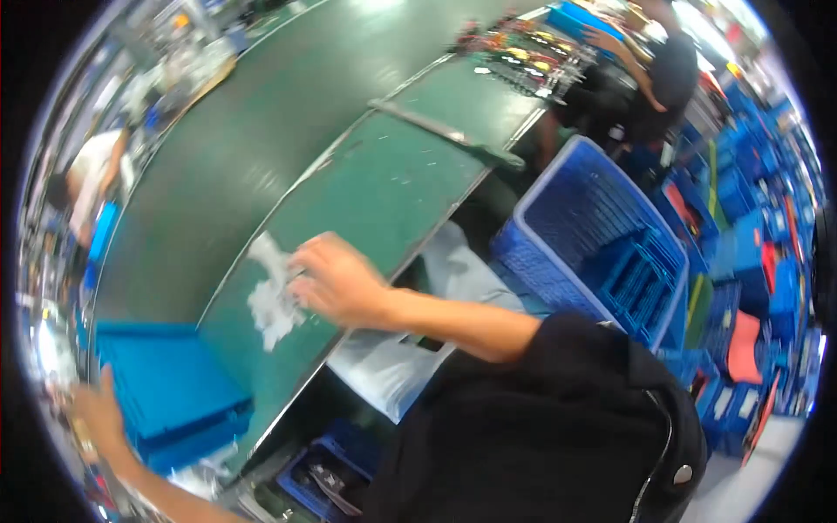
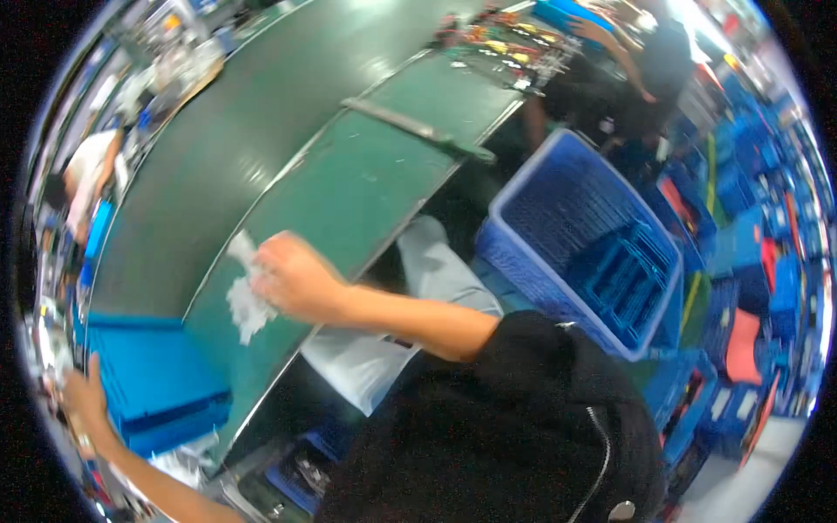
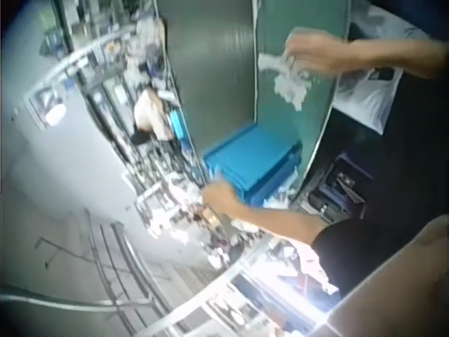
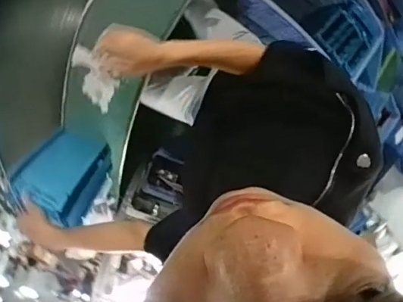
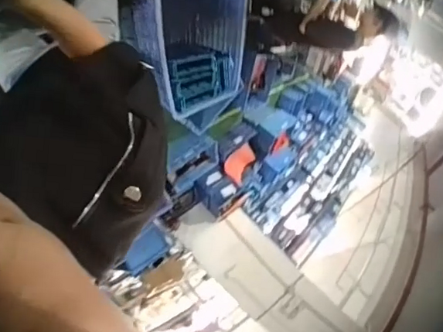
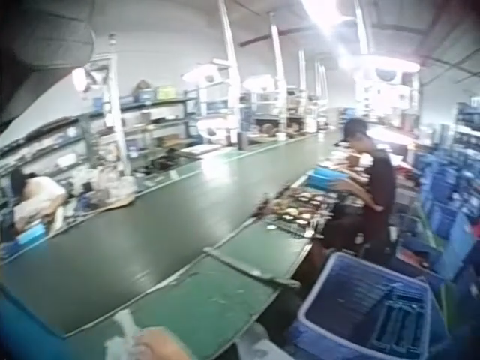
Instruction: Assembling electronic components into plastic housings on a production line.
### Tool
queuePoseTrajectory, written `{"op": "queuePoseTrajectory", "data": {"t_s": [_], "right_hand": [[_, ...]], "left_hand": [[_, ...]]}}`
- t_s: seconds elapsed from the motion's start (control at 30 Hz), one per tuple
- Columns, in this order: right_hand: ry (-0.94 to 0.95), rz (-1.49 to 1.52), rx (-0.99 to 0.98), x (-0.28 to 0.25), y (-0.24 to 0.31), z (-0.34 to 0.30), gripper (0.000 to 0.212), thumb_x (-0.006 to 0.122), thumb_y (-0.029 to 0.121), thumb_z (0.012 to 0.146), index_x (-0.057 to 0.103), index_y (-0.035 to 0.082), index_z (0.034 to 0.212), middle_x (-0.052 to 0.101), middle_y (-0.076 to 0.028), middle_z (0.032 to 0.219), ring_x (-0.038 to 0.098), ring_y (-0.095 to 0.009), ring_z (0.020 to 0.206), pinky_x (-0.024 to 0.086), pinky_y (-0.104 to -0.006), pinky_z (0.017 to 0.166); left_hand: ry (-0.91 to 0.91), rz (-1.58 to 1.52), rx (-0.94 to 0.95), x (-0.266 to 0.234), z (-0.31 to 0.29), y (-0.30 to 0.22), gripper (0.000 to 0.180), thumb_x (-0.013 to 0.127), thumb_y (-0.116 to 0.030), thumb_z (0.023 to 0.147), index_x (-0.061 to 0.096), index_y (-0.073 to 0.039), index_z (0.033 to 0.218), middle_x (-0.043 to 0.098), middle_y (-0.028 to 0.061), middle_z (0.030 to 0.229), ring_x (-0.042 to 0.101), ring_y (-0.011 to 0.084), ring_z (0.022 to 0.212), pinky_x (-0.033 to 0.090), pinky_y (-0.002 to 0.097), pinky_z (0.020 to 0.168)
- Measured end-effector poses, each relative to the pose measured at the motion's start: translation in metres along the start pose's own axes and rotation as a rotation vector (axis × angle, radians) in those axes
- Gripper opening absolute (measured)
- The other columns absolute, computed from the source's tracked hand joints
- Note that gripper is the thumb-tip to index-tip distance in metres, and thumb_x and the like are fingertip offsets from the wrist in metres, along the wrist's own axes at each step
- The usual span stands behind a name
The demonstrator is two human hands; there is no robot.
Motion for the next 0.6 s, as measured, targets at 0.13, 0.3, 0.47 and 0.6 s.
{"op": "queuePoseTrajectory", "data": {"t_s": [0.13, 0.3, 0.47, 0.6], "right_hand": [[-0.609, -0.523, 0.361, -0.226, -0.097, -0.096, 0.018, 0.063, 0.007, 0.082, 0.060, 0.001, 0.099, 0.057, -0.013, 0.090, 0.059, -0.022, 0.076, 0.048, -0.0331, 0.067], [-0.705, -1.291, 0.774, -0.409, -0.116, -0.297, 0.031, 0.061, 0.019, 0.082, 0.058, -0.003, 0.105, 0.058, -0.022, 0.102, 0.054, -0.037, 0.098, 0.045, -0.0436, 0.085], [-0.532, -1.206, 1.369, -0.439, -0.128, -0.398, 0.047, 0.065, 0.023, 0.082, 0.046, -0.007, 0.114, 0.059, -0.031, 0.094, 0.059, -0.044, 0.092, 0.049, -0.0489, 0.080], [-0.591, -1.084, 1.612, -0.444, -0.134, -0.394, 0.038, 0.063, 0.025, 0.083, 0.057, -0.010, 0.098, 0.064, -0.030, 0.087, 0.063, -0.045, 0.087, 0.052, -0.0484, 0.078]], "left_hand": [[-0.538, -0.764, 0.341, -0.025, -0.081, -0.112, 0.049, 0.056, -0.036, 0.094, 0.055, 0.006, 0.120, 0.061, 0.0209, 0.115, 0.059, 0.0318, 0.106, 0.045, 0.0364, 0.092], [-0.009, -0.956, 0.760, 0.033, -0.199, -0.332, 0.010, 0.059, -0.011, 0.088, 0.064, -0.002, 0.086, 0.063, 0.0087, 0.076, 0.058, 0.0206, 0.068, 0.046, 0.0321, 0.063], [0.033, -1.058, 0.940, 0.061, -0.259, -0.434, 0.012, 0.062, -0.013, 0.087, 0.063, -0.002, 0.083, 0.062, 0.0087, 0.069, 0.058, 0.0215, 0.060, 0.045, 0.0336, 0.057], [-0.031, -1.094, 1.003, 0.058, -0.266, -0.446, 0.012, 0.062, -0.013, 0.088, 0.063, -0.002, 0.083, 0.062, 0.0088, 0.069, 0.059, 0.0204, 0.060, 0.045, 0.0322, 0.056]]}}
Point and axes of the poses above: each hand's wrist, its own z-axis towards the middle knuckle, its own x-axis out of the palm, y = z × x, the point moved 5 cm from there along z, towards the middle knuckle
